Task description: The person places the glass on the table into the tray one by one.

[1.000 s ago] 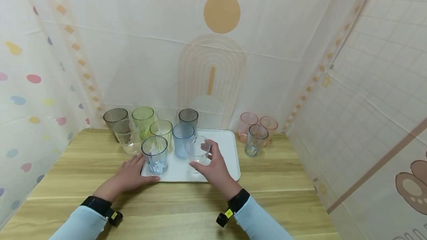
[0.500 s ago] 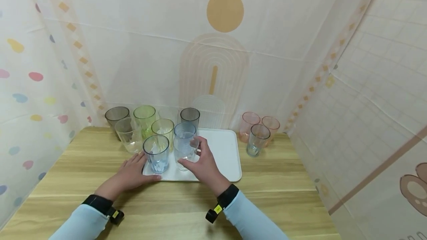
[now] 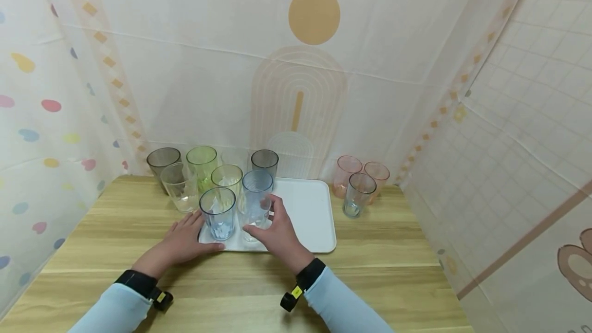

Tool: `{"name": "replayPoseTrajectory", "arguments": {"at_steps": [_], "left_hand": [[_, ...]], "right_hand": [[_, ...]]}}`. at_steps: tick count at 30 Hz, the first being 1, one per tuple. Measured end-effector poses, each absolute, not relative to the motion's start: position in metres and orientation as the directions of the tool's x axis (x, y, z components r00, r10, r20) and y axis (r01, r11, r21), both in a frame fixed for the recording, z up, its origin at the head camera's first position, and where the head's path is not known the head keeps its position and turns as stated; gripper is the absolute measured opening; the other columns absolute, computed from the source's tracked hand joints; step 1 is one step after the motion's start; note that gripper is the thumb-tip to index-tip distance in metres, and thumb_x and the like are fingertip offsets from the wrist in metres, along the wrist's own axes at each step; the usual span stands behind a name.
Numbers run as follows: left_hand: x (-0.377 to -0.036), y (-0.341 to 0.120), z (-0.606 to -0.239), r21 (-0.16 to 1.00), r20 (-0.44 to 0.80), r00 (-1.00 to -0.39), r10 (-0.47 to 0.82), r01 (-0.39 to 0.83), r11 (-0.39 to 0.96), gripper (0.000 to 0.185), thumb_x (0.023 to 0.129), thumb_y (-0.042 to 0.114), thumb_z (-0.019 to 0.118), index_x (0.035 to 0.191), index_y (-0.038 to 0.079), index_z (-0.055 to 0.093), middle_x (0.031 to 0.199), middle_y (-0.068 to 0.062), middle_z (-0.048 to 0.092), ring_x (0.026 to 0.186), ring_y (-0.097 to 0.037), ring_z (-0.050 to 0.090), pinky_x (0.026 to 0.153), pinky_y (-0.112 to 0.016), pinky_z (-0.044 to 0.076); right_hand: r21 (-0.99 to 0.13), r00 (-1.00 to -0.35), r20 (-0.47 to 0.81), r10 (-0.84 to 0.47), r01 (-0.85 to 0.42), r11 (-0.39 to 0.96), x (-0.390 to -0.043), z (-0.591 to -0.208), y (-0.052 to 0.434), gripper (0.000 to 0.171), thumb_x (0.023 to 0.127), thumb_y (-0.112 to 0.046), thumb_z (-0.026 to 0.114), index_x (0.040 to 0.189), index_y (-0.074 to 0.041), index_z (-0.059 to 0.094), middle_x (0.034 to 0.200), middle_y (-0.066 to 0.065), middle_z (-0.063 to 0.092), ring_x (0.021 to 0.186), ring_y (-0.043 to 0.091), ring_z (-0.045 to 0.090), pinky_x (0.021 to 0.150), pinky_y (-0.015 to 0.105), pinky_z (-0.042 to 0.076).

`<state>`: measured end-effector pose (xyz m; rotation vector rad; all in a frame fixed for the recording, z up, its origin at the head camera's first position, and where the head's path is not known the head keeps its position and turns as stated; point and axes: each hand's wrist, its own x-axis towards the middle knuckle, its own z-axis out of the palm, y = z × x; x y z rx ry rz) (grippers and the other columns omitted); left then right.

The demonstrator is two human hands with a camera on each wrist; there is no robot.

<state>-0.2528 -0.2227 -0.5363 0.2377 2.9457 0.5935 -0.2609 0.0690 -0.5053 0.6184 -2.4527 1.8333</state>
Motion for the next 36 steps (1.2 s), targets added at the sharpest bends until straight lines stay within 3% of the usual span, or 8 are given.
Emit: {"name": "replayPoseTrajectory", "arguments": {"at_steps": [24, 30, 36], "left_hand": [[-0.252, -0.221, -0.534, 0.388, -0.086, -0.980, 0.178, 0.131, 0.912, 0.127, 0.086, 0.081, 0.078, 0.166, -0.010, 0.037, 0.173, -0.040, 0.025, 0.160, -0.062, 0.022, 0.122, -0.085, 0.017], [-0.252, -0.221, -0.535, 0.395, -0.087, -0.980, 0.179, 0.131, 0.909, 0.128, 0.086, 0.081, 0.077, 0.166, -0.010, 0.036, 0.173, -0.040, 0.024, 0.160, -0.063, 0.021, 0.123, -0.085, 0.016], [-0.254, -0.223, -0.537, 0.402, -0.090, -0.980, 0.177, 0.127, 0.907, 0.129, 0.086, 0.081, 0.077, 0.167, -0.010, 0.034, 0.174, -0.040, 0.022, 0.159, -0.064, 0.019, 0.123, -0.085, 0.014]], "right_hand": [[-0.915, -0.929, 0.212, -0.302, -0.298, 0.274, -0.261, -0.520, 0.068, 0.091, 0.093, -0.023, 0.093, 0.162, -0.012, 0.034, 0.156, 0.011, 0.055, 0.148, 0.028, 0.052, 0.124, 0.052, 0.045], [-0.915, -0.936, 0.197, -0.292, -0.282, 0.287, -0.257, -0.517, 0.081, 0.100, 0.092, -0.026, 0.095, 0.166, -0.010, 0.030, 0.158, 0.013, 0.050, 0.148, 0.033, 0.052, 0.124, 0.053, 0.045], [-0.922, -0.952, 0.222, -0.209, -0.275, 0.272, -0.255, -0.519, 0.117, 0.092, 0.095, -0.017, 0.092, 0.163, -0.003, 0.032, 0.155, 0.026, 0.051, 0.146, 0.045, 0.052, 0.123, 0.058, 0.044]]}}
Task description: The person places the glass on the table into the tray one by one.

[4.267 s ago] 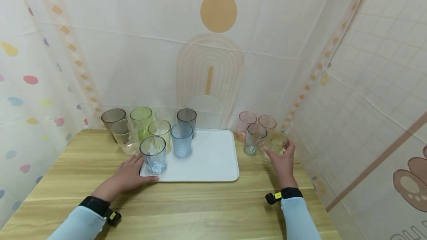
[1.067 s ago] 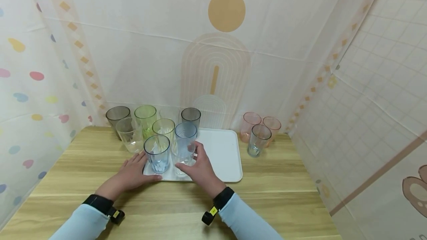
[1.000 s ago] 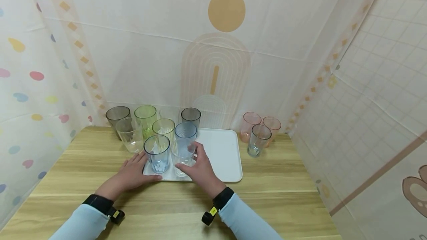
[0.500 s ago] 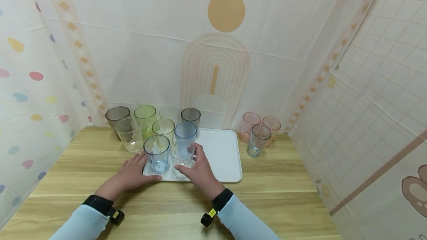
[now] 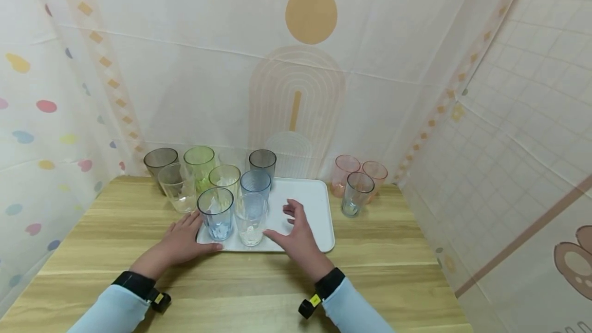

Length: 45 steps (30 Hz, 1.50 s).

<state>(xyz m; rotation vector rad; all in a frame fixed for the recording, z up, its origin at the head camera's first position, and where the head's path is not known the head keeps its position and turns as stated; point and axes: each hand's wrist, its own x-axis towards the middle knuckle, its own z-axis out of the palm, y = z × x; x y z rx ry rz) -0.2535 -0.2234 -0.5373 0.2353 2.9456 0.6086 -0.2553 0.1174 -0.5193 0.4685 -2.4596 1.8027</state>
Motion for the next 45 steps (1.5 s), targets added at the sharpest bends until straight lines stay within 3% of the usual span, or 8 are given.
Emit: {"name": "replayPoseTrajectory", "arguments": {"at_steps": [8, 13, 17, 20, 28, 45], "left_hand": [[-0.255, -0.223, -0.537, 0.397, -0.101, -0.979, 0.175, 0.122, 0.910, 0.129, 0.086, 0.081, 0.077, 0.166, -0.011, 0.035, 0.173, -0.041, 0.022, 0.159, -0.066, 0.019, 0.123, -0.085, 0.015], [-0.255, -0.223, -0.537, 0.396, -0.100, -0.979, 0.179, 0.126, 0.910, 0.129, 0.086, 0.081, 0.077, 0.166, -0.011, 0.034, 0.173, -0.041, 0.022, 0.159, -0.066, 0.019, 0.123, -0.085, 0.015], [-0.255, -0.224, -0.537, 0.397, -0.096, -0.979, 0.179, 0.127, 0.909, 0.129, 0.086, 0.081, 0.077, 0.166, -0.011, 0.034, 0.173, -0.041, 0.022, 0.158, -0.066, 0.019, 0.123, -0.085, 0.015], [-0.254, -0.224, -0.537, 0.396, -0.090, -0.980, 0.177, 0.128, 0.909, 0.129, 0.086, 0.081, 0.078, 0.165, -0.011, 0.035, 0.173, -0.042, 0.023, 0.158, -0.066, 0.020, 0.122, -0.086, 0.016], [-0.254, -0.223, -0.538, 0.397, -0.094, -0.979, 0.180, 0.129, 0.909, 0.130, 0.086, 0.082, 0.077, 0.166, -0.011, 0.035, 0.173, -0.041, 0.022, 0.159, -0.065, 0.020, 0.123, -0.085, 0.015], [-0.253, -0.223, -0.536, 0.383, -0.097, -0.979, 0.181, 0.131, 0.914, 0.129, 0.086, 0.083, 0.075, 0.166, -0.010, 0.035, 0.173, -0.040, 0.024, 0.160, -0.063, 0.020, 0.122, -0.086, 0.015]], "right_hand": [[-0.934, -0.959, 0.269, 0.086, -0.238, 0.268, -0.266, -0.524, 0.184, 0.076, 0.094, -0.005, 0.089, 0.153, 0.003, 0.041, 0.146, 0.032, 0.054, 0.137, 0.048, 0.055, 0.115, 0.058, 0.049], [-0.931, -0.895, 0.319, 0.313, -0.234, 0.281, -0.279, -0.528, 0.224, 0.067, 0.094, -0.004, 0.088, 0.144, 0.006, 0.045, 0.134, 0.031, 0.057, 0.125, 0.042, 0.058, 0.105, 0.048, 0.050], [-0.915, -0.839, 0.355, 0.413, -0.221, 0.337, -0.291, -0.529, 0.248, 0.071, 0.094, -0.013, 0.090, 0.142, 0.007, 0.042, 0.132, 0.026, 0.050, 0.120, 0.035, 0.052, 0.098, 0.041, 0.044], [-0.904, -0.829, 0.357, 0.430, -0.191, 0.383, -0.301, -0.529, 0.257, 0.080, 0.093, -0.021, 0.092, 0.147, 0.007, 0.039, 0.134, 0.023, 0.044, 0.123, 0.035, 0.047, 0.101, 0.041, 0.041], [-0.924, -0.879, 0.296, 0.374, -0.164, 0.346, -0.320, -0.533, 0.267, 0.093, 0.096, -0.023, 0.091, 0.161, 0.000, 0.028, 0.158, 0.026, 0.040, 0.149, 0.041, 0.041, 0.129, 0.057, 0.031], [-0.917, -0.882, 0.297, 0.367, -0.157, 0.367, -0.331, -0.538, 0.266, 0.086, 0.097, -0.019, 0.089, 0.159, -0.001, 0.031, 0.157, 0.026, 0.045, 0.146, 0.042, 0.047, 0.127, 0.057, 0.036]]}}
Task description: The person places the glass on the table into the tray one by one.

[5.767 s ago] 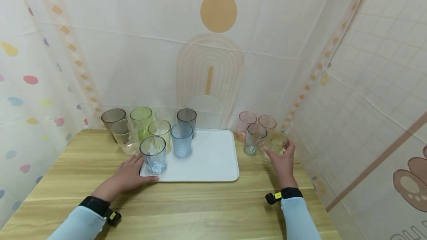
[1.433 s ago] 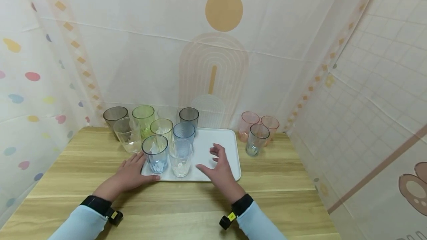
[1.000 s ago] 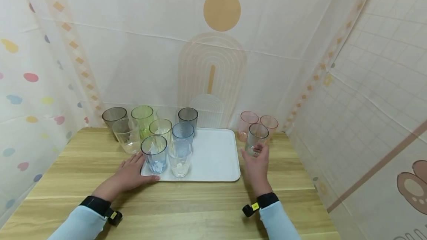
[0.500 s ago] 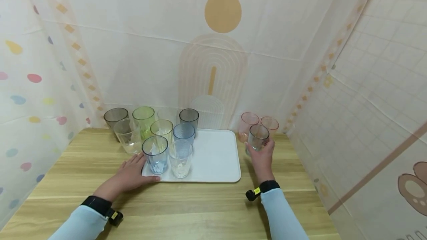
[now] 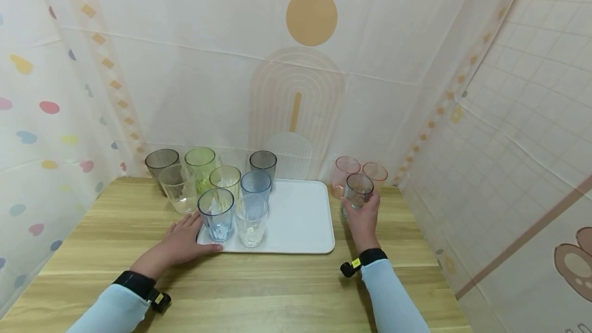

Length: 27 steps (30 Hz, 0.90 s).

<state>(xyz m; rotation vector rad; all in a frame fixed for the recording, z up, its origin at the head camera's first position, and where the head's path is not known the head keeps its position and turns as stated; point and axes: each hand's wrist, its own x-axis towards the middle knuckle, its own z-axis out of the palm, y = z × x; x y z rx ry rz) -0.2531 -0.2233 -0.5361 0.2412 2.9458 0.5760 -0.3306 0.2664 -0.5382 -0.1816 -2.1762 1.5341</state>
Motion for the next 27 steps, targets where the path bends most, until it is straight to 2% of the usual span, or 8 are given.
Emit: {"name": "replayPoseTrajectory", "arguments": {"at_steps": [9, 17, 21, 27], "left_hand": [[-0.256, -0.224, -0.541, 0.383, -0.104, -0.978, 0.178, 0.126, 0.915, 0.131, 0.085, 0.085, 0.074, 0.167, -0.010, 0.034, 0.174, -0.039, 0.023, 0.160, -0.062, 0.020, 0.123, -0.085, 0.014], [-0.253, -0.222, -0.536, 0.382, -0.084, -0.980, 0.178, 0.133, 0.914, 0.130, 0.086, 0.083, 0.076, 0.166, -0.011, 0.035, 0.173, -0.040, 0.024, 0.159, -0.064, 0.021, 0.122, -0.086, 0.016], [-0.251, -0.222, -0.533, 0.391, -0.071, -0.981, 0.181, 0.140, 0.910, 0.129, 0.085, 0.079, 0.079, 0.165, -0.011, 0.036, 0.172, -0.041, 0.026, 0.158, -0.065, 0.022, 0.121, -0.087, 0.017], [-0.252, -0.223, -0.537, 0.388, -0.083, -0.980, 0.181, 0.136, 0.912, 0.131, 0.085, 0.082, 0.077, 0.166, -0.011, 0.034, 0.173, -0.040, 0.025, 0.158, -0.065, 0.021, 0.122, -0.086, 0.016]], "right_hand": [[-0.923, -0.885, 0.300, 0.357, -0.174, 0.344, -0.319, -0.526, 0.257, 0.084, 0.096, -0.013, 0.088, 0.157, 0.001, 0.033, 0.159, 0.028, 0.045, 0.151, 0.042, 0.044, 0.127, 0.057, 0.035], [-0.925, -0.913, 0.305, 0.271, -0.217, 0.312, -0.308, -0.507, 0.225, 0.087, 0.094, -0.010, 0.089, 0.160, 0.001, 0.033, 0.159, 0.027, 0.046, 0.151, 0.043, 0.045, 0.123, 0.062, 0.042], [-0.930, -0.934, 0.278, 0.223, -0.204, 0.306, -0.310, -0.506, 0.205, 0.090, 0.094, -0.012, 0.090, 0.163, -0.004, 0.033, 0.162, 0.025, 0.046, 0.152, 0.043, 0.045, 0.122, 0.063, 0.044], [-0.932, -0.951, 0.252, 0.179, -0.188, 0.311, -0.320, -0.511, 0.175, 0.092, 0.093, -0.015, 0.091, 0.163, -0.002, 0.034, 0.163, 0.026, 0.047, 0.152, 0.044, 0.047, 0.121, 0.062, 0.046]]}}
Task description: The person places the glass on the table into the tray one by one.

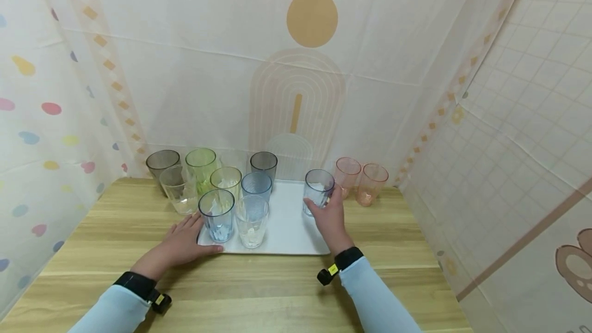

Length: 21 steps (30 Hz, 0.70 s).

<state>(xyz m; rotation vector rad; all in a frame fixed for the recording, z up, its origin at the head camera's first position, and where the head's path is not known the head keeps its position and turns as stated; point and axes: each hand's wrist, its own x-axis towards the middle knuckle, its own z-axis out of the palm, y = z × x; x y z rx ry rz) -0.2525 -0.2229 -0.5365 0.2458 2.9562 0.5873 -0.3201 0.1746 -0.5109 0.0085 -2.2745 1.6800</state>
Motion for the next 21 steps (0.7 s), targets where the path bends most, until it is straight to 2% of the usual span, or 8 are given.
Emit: {"name": "replayPoseTrajectory", "arguments": {"at_steps": [7, 21], "left_hand": [[-0.252, -0.222, -0.536, 0.394, -0.079, -0.981, 0.179, 0.135, 0.909, 0.130, 0.085, 0.081, 0.079, 0.166, -0.010, 0.035, 0.173, -0.040, 0.026, 0.159, -0.064, 0.022, 0.122, -0.086, 0.017], [-0.254, -0.224, -0.543, 0.400, -0.063, -0.982, 0.179, 0.140, 0.906, 0.130, 0.084, 0.083, 0.078, 0.166, -0.009, 0.036, 0.173, -0.039, 0.025, 0.159, -0.064, 0.021, 0.122, -0.086, 0.016]], "right_hand": [[-0.912, -0.960, 0.257, 0.114, -0.202, 0.358, -0.340, -0.510, 0.144, 0.090, 0.092, -0.014, 0.092, 0.160, 0.000, 0.036, 0.157, 0.027, 0.052, 0.148, 0.045, 0.051, 0.117, 0.062, 0.049], [-0.901, -0.983, 0.178, 0.042, -0.146, 0.409, -0.384, -0.497, 0.114, 0.088, 0.099, -0.026, 0.088, 0.165, -0.010, 0.033, 0.167, 0.020, 0.048, 0.154, 0.038, 0.047, 0.124, 0.055, 0.044]]}}
